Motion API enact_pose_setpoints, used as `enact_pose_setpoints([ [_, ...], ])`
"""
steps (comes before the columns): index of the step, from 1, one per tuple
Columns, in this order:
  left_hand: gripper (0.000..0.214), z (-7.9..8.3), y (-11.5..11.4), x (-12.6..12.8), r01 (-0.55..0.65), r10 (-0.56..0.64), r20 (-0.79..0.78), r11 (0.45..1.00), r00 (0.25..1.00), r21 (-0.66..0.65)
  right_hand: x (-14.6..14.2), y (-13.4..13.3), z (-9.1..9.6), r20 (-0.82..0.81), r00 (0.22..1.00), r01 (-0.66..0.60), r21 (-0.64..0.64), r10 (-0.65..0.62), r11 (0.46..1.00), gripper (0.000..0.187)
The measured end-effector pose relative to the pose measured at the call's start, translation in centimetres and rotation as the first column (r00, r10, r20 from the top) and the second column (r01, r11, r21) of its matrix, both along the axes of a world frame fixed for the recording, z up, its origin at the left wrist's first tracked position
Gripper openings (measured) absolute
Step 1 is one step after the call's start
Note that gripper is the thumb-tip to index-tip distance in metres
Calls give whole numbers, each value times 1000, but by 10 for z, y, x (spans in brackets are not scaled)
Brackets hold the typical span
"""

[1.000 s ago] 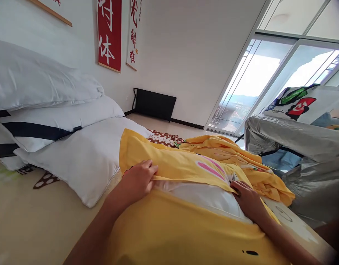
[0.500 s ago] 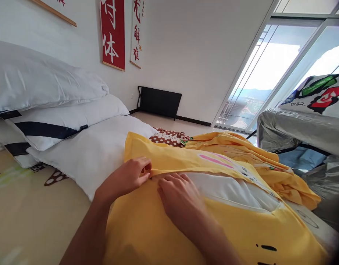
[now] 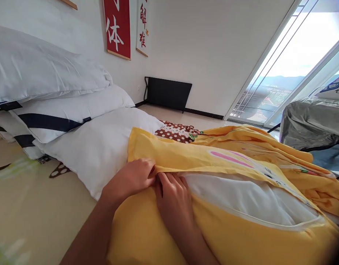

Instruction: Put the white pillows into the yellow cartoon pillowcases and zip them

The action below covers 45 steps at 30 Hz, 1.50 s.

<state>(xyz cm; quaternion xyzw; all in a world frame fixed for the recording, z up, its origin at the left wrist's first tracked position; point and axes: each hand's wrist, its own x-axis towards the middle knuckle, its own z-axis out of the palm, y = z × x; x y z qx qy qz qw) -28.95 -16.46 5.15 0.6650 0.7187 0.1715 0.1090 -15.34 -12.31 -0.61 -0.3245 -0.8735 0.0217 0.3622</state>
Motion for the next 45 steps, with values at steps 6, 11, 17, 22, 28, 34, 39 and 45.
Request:
enact_pose_setpoints([
  [6,15,-2,3,0,42,-40,-61,999,997,18,0,-2,-1,-5,1000,-10,18,10,1000,13],
  [11,17,-1,-1,-4,116,-116,-13,992,993,44,-1,-1,-1,-47,999,-24,17,25,1000,5],
  [17,18,3,-7,-4,146,-146,11,988,989,43,-1,0,-1,-122,992,-39,26,42,999,8],
  [22,17,6,-10,-3,170,-170,-6,984,985,46,-1,0,-3,-160,985,-51,78,63,996,14],
  [28,16,8,-9,-4,160,-161,12,985,987,58,-3,-1,-1,-209,976,-24,201,66,979,21],
  [34,17,12,-12,-4,134,-135,45,991,990,29,-3,-2,2,-299,948,-49,210,111,976,20],
  [39,3,18,-19,-6,189,-199,84,975,976,118,2,-6,9,-380,920,-89,33,95,996,15],
  [45,14,19,-21,-5,164,-175,78,978,981,132,8,-15,20,-438,893,-123,-18,103,992,14],
])
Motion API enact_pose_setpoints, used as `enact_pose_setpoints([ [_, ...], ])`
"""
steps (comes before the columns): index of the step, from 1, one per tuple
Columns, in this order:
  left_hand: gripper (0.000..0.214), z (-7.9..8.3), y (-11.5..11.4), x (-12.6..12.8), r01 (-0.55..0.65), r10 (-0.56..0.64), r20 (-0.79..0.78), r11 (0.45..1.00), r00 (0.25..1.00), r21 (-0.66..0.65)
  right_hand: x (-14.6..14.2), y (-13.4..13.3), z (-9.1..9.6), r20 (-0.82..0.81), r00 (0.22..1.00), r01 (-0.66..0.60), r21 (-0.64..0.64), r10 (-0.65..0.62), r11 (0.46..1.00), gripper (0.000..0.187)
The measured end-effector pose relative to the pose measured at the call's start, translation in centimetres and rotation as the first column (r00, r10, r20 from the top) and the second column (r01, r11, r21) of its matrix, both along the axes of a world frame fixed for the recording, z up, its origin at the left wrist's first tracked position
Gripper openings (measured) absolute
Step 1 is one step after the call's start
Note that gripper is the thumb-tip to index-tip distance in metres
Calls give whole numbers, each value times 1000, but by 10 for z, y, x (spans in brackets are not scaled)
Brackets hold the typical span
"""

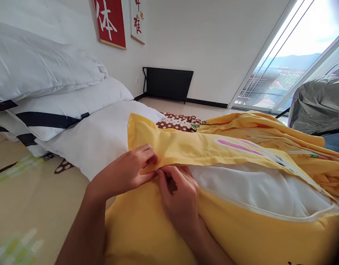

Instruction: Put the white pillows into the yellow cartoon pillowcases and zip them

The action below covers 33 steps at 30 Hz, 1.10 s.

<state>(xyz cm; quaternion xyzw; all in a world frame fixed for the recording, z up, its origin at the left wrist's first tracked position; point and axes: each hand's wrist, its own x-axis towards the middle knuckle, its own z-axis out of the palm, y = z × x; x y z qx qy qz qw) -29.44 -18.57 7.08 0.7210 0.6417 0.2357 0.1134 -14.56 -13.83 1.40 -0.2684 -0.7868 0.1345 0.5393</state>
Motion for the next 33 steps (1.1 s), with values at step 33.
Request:
enact_pose_setpoints([
  [33,16,5,-6,12,52,-52,9,999,999,15,32,1,25,225,942,176,306,-250,936,18],
])
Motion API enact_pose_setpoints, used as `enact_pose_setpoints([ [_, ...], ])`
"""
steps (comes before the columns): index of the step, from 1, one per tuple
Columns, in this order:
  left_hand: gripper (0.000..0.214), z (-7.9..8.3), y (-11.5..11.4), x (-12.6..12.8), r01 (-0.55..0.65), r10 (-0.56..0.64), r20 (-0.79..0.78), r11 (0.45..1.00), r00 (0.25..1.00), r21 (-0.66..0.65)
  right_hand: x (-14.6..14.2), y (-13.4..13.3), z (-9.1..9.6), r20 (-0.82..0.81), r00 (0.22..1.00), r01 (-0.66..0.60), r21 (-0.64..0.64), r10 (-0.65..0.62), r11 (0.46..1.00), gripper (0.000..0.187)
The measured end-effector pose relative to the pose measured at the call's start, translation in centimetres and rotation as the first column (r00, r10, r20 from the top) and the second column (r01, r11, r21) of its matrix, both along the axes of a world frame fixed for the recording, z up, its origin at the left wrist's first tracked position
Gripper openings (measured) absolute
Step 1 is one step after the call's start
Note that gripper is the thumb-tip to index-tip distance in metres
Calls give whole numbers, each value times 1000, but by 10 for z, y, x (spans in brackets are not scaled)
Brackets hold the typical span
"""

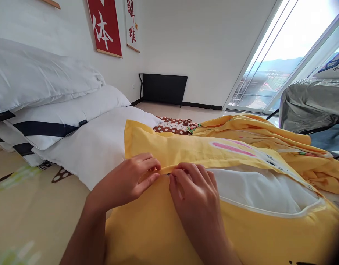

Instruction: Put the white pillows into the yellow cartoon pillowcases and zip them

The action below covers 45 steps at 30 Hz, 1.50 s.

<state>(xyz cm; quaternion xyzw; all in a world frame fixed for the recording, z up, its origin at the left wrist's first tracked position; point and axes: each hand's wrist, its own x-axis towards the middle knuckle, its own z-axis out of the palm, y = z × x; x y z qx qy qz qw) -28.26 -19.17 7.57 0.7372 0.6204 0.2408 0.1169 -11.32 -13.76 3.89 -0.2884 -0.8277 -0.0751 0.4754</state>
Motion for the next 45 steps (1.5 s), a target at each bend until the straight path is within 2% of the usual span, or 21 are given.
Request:
enact_pose_setpoints([
  [6,15,-4,6,5,-10,10,-7,1000,1000,-20,0,-1,0,-47,998,-47,3,47,999,17],
  [10,22,-6,11,4,-39,39,48,999,998,-11,-2,-2,-1,-52,997,-60,-14,60,998,19],
  [14,26,-10,18,13,-171,166,109,985,980,36,-3,-3,-2,-48,997,-62,-24,61,998,21],
  [19,28,-19,30,31,-346,330,188,937,925,58,-3,1,-3,-36,996,-77,-21,77,997,17],
  [24,30,-25,35,38,-402,373,254,913,892,73,-2,2,-2,-57,995,-87,-82,82,993,18],
  [27,34,-26,34,41,-417,361,339,903,869,108,-1,-1,2,-96,990,-112,-96,102,989,17],
  [32,38,-26,29,47,-414,256,454,862,854,292,5,-4,9,-144,983,-127,-97,113,987,14],
  [37,39,-30,32,48,-428,218,456,795,863,430,13,0,13,-124,989,-94,-105,81,990,13],
  [45,39,-29,32,48,-391,174,410,750,895,534,25,8,14,-107,994,-24,-134,10,991,11],
])
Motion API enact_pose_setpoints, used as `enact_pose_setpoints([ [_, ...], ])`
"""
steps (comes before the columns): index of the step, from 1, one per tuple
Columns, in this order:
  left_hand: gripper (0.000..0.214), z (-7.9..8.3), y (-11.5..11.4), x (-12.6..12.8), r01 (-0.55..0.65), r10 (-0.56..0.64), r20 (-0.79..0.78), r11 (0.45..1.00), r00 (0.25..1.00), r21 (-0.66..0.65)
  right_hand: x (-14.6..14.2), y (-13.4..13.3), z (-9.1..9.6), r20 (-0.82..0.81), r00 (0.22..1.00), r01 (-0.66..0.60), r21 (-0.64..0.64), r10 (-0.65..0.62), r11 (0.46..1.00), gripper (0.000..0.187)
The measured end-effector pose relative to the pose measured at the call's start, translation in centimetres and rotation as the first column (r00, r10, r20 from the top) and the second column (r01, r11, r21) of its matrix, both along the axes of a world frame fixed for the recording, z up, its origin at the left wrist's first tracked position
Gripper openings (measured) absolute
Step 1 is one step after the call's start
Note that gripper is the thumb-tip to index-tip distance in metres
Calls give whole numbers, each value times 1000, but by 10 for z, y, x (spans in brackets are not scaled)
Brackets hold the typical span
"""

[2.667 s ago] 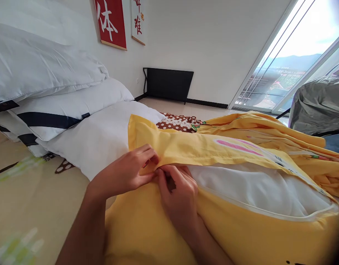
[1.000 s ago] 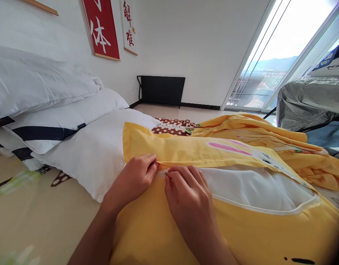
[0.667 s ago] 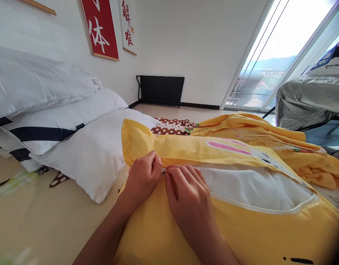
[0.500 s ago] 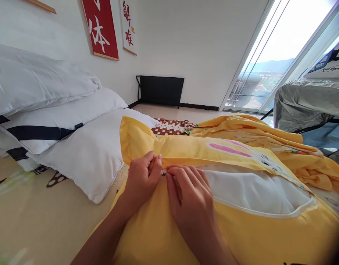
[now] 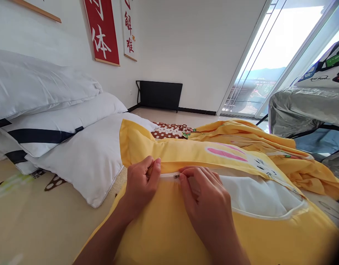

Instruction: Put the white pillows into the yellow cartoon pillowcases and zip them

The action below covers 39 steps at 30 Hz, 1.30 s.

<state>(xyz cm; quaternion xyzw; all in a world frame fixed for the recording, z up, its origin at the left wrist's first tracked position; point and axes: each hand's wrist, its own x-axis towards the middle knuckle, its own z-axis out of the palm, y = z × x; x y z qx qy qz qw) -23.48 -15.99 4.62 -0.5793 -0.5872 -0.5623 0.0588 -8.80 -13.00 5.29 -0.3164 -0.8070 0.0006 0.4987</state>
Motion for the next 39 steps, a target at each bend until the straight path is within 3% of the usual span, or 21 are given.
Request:
enact_pose_setpoints([
  [13,39,8,-12,-7,-95,122,-75,951,990,293,17,-8,12,3,1000,-15,70,15,997,8],
  [20,41,6,-13,-2,-25,90,-177,939,980,344,59,-8,14,108,994,13,-61,-7,998,13],
  [28,39,4,-10,2,-31,130,-270,939,954,343,87,5,-10,-25,995,84,-250,-93,965,19],
  [33,39,-2,-5,9,-156,213,-215,955,953,254,103,21,-13,-11,997,80,-158,-82,984,16],
  [39,35,-4,-5,18,-278,321,-158,929,934,244,117,32,-7,32,998,57,-33,-56,998,13],
])
